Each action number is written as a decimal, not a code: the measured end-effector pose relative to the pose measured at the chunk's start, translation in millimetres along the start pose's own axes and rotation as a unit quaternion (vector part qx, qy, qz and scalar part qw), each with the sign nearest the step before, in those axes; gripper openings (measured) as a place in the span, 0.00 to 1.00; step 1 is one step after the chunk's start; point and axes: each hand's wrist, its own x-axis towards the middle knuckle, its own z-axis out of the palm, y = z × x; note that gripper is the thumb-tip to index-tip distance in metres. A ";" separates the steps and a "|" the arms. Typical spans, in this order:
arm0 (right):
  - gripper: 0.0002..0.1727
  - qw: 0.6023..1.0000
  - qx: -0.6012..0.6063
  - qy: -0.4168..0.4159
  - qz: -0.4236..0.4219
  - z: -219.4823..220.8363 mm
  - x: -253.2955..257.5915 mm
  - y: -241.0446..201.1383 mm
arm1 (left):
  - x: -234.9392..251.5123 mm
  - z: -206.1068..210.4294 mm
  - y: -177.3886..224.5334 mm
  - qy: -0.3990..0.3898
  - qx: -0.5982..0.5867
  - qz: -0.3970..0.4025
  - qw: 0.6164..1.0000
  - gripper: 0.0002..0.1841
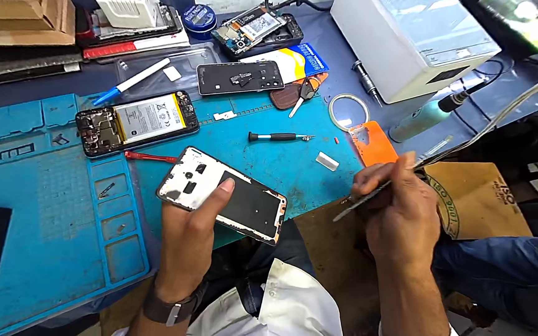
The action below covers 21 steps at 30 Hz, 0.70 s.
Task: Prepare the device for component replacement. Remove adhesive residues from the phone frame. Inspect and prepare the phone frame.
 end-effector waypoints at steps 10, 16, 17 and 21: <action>0.11 0.995 -0.023 -0.010 -0.095 9.7 -35.1 17.0 | 3.6 12.8 8.2 -0.003 0.066 0.008 0.998 0.20; 0.10 0.978 -0.101 -0.073 -0.165 10.7 -40.2 28.6 | 9.0 16.4 -6.2 0.047 0.122 0.098 0.987 0.39; 0.09 0.979 -0.096 -0.075 -0.164 11.8 -40.1 29.8 | 10.1 17.8 -7.6 0.054 0.127 0.109 0.984 0.43; 0.09 0.982 -0.061 -0.023 -0.176 24.4 -43.7 32.2 | 12.2 23.2 -6.8 0.051 0.192 0.145 0.969 0.53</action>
